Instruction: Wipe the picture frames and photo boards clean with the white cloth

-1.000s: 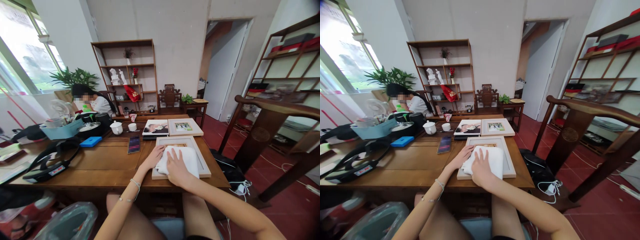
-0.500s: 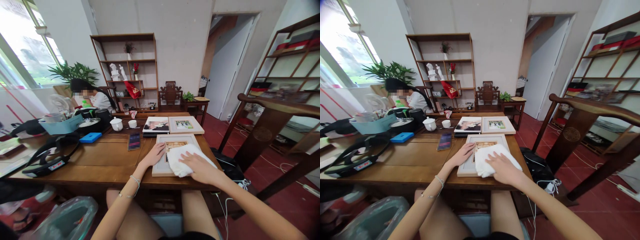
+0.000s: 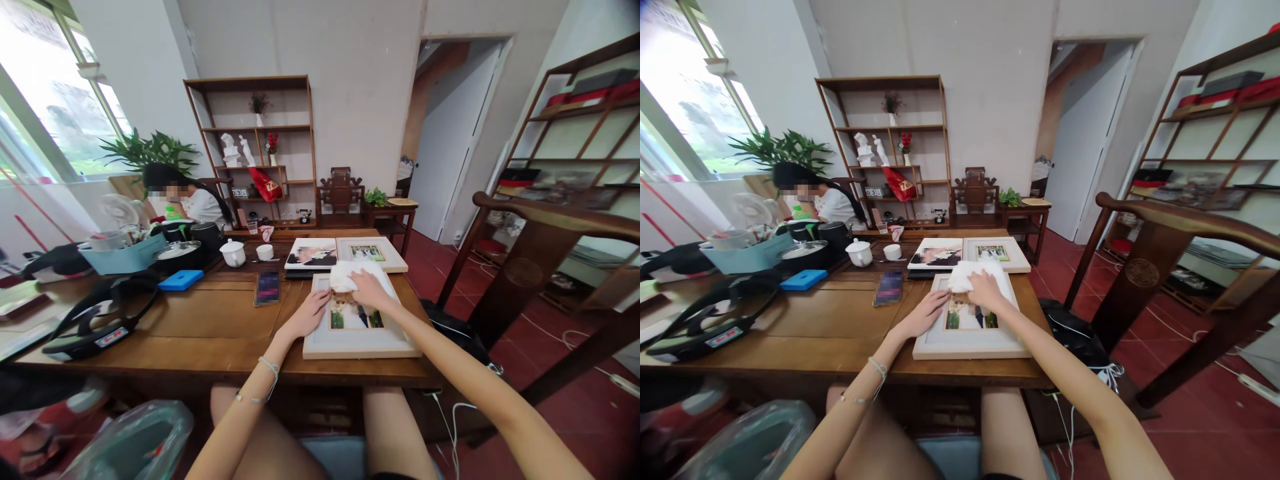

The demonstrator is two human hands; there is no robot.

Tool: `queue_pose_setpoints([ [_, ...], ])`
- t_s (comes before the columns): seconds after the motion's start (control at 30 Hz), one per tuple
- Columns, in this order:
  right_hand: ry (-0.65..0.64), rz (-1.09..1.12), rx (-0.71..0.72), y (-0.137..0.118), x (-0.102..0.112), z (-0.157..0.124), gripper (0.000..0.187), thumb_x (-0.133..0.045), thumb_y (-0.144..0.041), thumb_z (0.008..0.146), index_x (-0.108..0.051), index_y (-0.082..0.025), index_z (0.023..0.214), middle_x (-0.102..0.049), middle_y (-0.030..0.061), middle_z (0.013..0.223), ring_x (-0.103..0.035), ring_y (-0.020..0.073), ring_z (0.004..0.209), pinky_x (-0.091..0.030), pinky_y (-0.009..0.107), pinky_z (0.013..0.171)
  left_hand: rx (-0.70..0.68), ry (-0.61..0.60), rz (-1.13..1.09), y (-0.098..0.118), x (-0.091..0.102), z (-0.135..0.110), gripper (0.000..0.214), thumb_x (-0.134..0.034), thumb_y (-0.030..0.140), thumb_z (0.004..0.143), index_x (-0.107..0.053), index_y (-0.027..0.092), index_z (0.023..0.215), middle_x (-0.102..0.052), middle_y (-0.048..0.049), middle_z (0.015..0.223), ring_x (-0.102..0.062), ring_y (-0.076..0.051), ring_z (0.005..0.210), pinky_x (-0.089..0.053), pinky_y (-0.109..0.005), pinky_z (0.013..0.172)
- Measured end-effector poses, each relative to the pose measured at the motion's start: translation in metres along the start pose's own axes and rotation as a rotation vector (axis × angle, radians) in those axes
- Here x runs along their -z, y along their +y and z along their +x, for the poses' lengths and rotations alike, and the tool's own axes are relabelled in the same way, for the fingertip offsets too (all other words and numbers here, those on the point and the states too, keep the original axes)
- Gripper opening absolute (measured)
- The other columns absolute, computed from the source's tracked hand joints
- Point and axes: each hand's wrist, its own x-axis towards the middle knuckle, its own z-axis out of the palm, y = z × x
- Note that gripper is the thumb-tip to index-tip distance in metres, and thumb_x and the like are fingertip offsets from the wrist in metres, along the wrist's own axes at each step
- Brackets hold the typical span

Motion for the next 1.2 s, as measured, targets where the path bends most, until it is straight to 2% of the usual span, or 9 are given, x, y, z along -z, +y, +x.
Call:
queue_pose_setpoints([
  [0.13,-0.031,0.048,0.128,-0.041,-0.006,0.015,0.046,-0.046,-0.018,0.082,-0.06,-0.013,0.126,-0.06,0.0132,0.131,-0.048,0.0292,0.126,-0.037,0.037,0.102,0.011,0.001,0.008,0.004,0.001,0.0,0.041,-0.046,0.016,0.088,-0.06,0.013,0.127,-0.051,-0.0161,0.141,-0.041,-0.031,0.134,-0.03,-0.054,0.115],
  [0.3,-0.035,0.038,0.199,-0.051,-0.008,0.022,0.059,-0.048,-0.013,0.079,-0.052,-0.019,0.137,-0.05,0.009,0.144,-0.038,0.0274,0.134,-0.027,0.041,0.111,0.002,-0.001,0.016,0.01,0.003,0.001,0.044,-0.046,0.014,0.087,-0.057,0.015,0.13,-0.049,-0.0141,0.143,-0.04,-0.031,0.135,-0.027,-0.055,0.116],
  [0.4,-0.04,-0.004,0.162,-0.034,-0.006,0.015,0.061,-0.049,-0.01,0.076,-0.053,-0.019,0.136,-0.043,0.01,0.149,-0.029,0.0322,0.139,-0.023,0.05,0.112,-0.012,-0.002,0.011,0.01,0.005,0.001,0.049,-0.046,0.011,0.086,-0.054,0.019,0.134,-0.049,-0.0104,0.144,-0.039,-0.027,0.137,-0.028,-0.052,0.117],
  [0.53,-0.045,-0.073,0.086,0.003,0.002,-0.005,0.058,-0.049,-0.009,0.075,-0.057,-0.018,0.133,-0.042,0.0106,0.149,-0.023,0.0363,0.142,-0.019,0.055,0.112,0.002,-0.014,0.009,0.006,0.004,0.001,0.045,-0.045,0.014,0.088,-0.056,0.017,0.132,-0.053,-0.0127,0.141,-0.042,-0.026,0.134,-0.031,-0.052,0.116],
  [0.67,-0.021,-0.14,-0.033,0.044,0.015,-0.027,0.055,-0.048,-0.007,0.075,-0.061,-0.016,0.128,-0.049,0.0138,0.143,-0.025,0.0402,0.14,-0.02,0.059,0.11,0.023,-0.015,0.012,0.002,0.002,0.0,0.047,-0.044,0.016,0.09,-0.052,0.016,0.136,-0.049,-0.0129,0.144,-0.04,-0.026,0.136,-0.029,-0.051,0.117],
  [0.77,0.002,-0.166,-0.059,0.057,0.018,-0.04,0.056,-0.047,-0.005,0.074,-0.059,-0.012,0.129,-0.05,0.0152,0.141,-0.03,0.0387,0.138,-0.023,0.055,0.111,0.034,-0.01,0.015,0.001,0.0,0.0,0.047,-0.045,0.015,0.089,-0.054,0.014,0.135,-0.05,-0.0148,0.143,-0.042,-0.027,0.135,-0.03,-0.053,0.116],
  [0.9,-0.028,-0.158,0.054,0.038,0.013,-0.06,0.061,-0.05,-0.004,0.07,-0.056,-0.006,0.131,-0.049,0.018,0.143,-0.034,0.0358,0.137,-0.027,0.048,0.112,0.056,0.022,0.01,0.003,-0.001,0.001,0.047,-0.048,0.014,0.087,-0.056,0.014,0.133,-0.051,-0.0153,0.142,-0.044,-0.027,0.134,-0.032,-0.052,0.115],
  [1.07,-0.111,-0.088,0.251,0.002,0.013,-0.1,0.059,-0.051,-0.007,0.07,-0.06,-0.013,0.129,-0.057,0.013,0.136,-0.046,0.0286,0.13,-0.033,0.039,0.109,0.091,0.066,-0.002,0.005,-0.003,0.002,0.043,-0.05,0.015,0.086,-0.061,0.014,0.128,-0.056,-0.015,0.137,-0.049,-0.027,0.13,-0.036,-0.049,0.113],
  [1.2,-0.119,-0.037,0.255,0.002,0.021,-0.112,0.059,-0.047,-0.006,0.071,-0.06,-0.016,0.128,-0.059,0.0131,0.133,-0.052,0.0298,0.125,-0.04,0.042,0.102,0.104,0.08,-0.011,0.008,-0.001,0.005,0.04,-0.05,0.014,0.086,-0.064,0.015,0.124,-0.059,-0.014,0.133,-0.052,-0.027,0.127,-0.037,-0.048,0.113],
])
